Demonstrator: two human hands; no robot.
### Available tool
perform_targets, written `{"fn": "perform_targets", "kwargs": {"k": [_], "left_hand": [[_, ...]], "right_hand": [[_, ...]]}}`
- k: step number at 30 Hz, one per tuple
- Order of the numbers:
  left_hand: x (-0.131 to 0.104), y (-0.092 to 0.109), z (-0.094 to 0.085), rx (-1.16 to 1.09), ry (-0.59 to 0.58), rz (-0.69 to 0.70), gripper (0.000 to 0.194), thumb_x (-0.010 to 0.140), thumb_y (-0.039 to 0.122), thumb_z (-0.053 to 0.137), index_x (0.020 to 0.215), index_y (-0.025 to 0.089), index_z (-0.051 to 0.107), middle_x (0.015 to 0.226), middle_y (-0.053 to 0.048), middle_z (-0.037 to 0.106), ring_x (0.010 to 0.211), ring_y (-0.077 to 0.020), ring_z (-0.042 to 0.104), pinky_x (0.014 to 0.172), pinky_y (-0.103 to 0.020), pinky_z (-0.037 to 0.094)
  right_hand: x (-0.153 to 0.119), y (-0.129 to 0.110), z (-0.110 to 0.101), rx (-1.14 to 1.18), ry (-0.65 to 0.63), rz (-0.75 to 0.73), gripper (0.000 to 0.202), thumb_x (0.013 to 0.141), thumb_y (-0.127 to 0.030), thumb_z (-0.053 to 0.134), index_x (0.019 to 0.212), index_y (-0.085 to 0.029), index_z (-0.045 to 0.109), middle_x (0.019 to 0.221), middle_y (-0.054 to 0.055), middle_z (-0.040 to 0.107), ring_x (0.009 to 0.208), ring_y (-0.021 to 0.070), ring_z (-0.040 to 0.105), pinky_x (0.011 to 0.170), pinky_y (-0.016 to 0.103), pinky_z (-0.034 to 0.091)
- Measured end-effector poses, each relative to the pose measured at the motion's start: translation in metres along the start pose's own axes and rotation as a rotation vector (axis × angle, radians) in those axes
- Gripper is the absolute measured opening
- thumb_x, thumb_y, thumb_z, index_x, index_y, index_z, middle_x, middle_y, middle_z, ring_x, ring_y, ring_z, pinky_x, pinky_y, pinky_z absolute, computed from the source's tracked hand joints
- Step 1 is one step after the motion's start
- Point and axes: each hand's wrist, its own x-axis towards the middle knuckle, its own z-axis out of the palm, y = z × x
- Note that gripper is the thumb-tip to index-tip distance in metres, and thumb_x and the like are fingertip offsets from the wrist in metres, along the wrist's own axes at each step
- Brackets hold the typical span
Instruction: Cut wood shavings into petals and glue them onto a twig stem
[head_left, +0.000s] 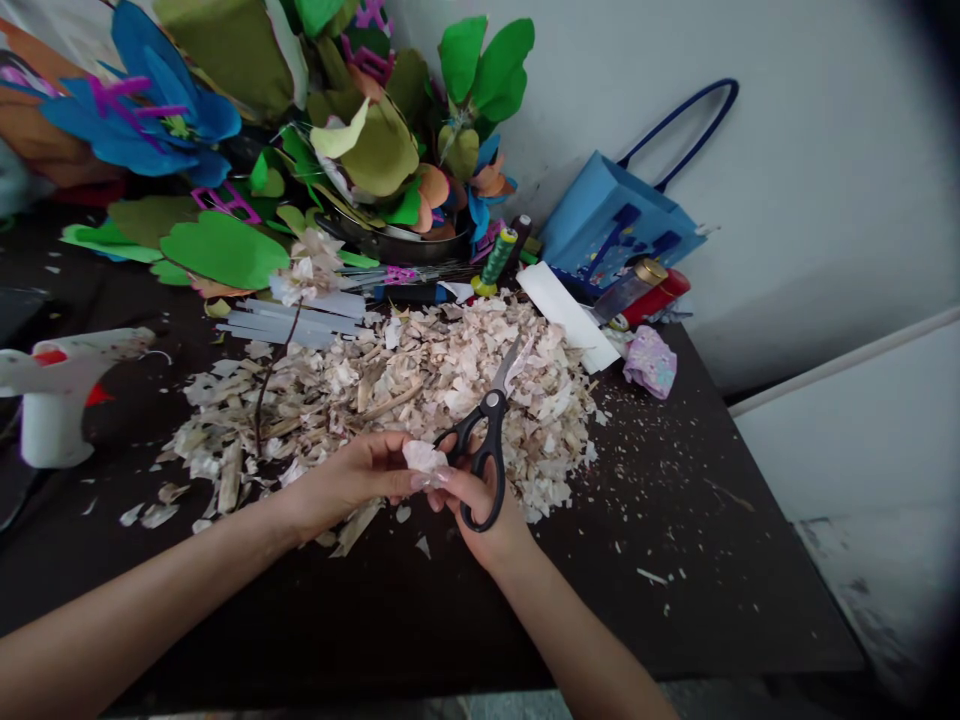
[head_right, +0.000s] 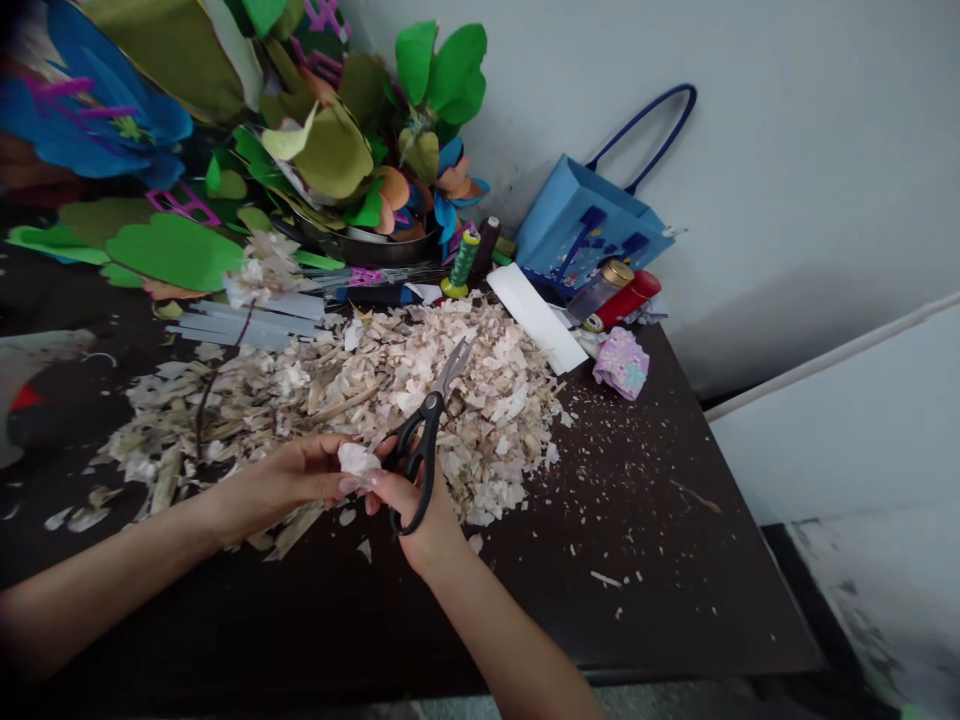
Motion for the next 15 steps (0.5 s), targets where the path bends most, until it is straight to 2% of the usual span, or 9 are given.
{"fn": "perform_targets", "kwargs": {"k": [5, 9, 15], "left_hand": [[0.0012, 0.0000, 0.0006, -0.055, 0.095, -0.019, 0.027, 0.069, 0.035, 0.088, 0.082, 0.017, 0.073, 0.072, 0.000, 0.073, 0.063, -0.0113, 0.056, 0.058, -0.022, 0.040], [0.0018, -0.0003, 0.0000, -0.047, 0.042, -0.003, 0.025, 0.072, 0.035, 0.086, 0.083, 0.017, 0.073, 0.075, 0.000, 0.074, 0.066, -0.0109, 0.057, 0.060, -0.021, 0.040], [0.0009, 0.0018, 0.0000, -0.036, 0.028, -0.001, 0.022, 0.077, 0.034, 0.083, 0.084, 0.017, 0.071, 0.074, -0.001, 0.075, 0.065, -0.0108, 0.056, 0.059, -0.022, 0.038]], "right_hand": [[0.0021, 0.0019, -0.0041, -0.005, 0.050, -0.047, 0.030, 0.065, -0.026, 0.083, 0.089, -0.020, 0.066, 0.076, -0.003, 0.065, 0.054, 0.0097, 0.056, 0.048, 0.021, 0.046], [0.0023, 0.0017, -0.0057, 0.008, 0.026, -0.044, 0.026, 0.067, -0.023, 0.082, 0.089, -0.020, 0.067, 0.077, -0.002, 0.066, 0.055, 0.0099, 0.057, 0.048, 0.021, 0.046], [0.0007, -0.0007, -0.0043, 0.030, 0.016, 0.008, 0.029, 0.065, -0.023, 0.083, 0.088, -0.020, 0.066, 0.075, -0.003, 0.063, 0.052, 0.0094, 0.057, 0.048, 0.021, 0.046]]}}
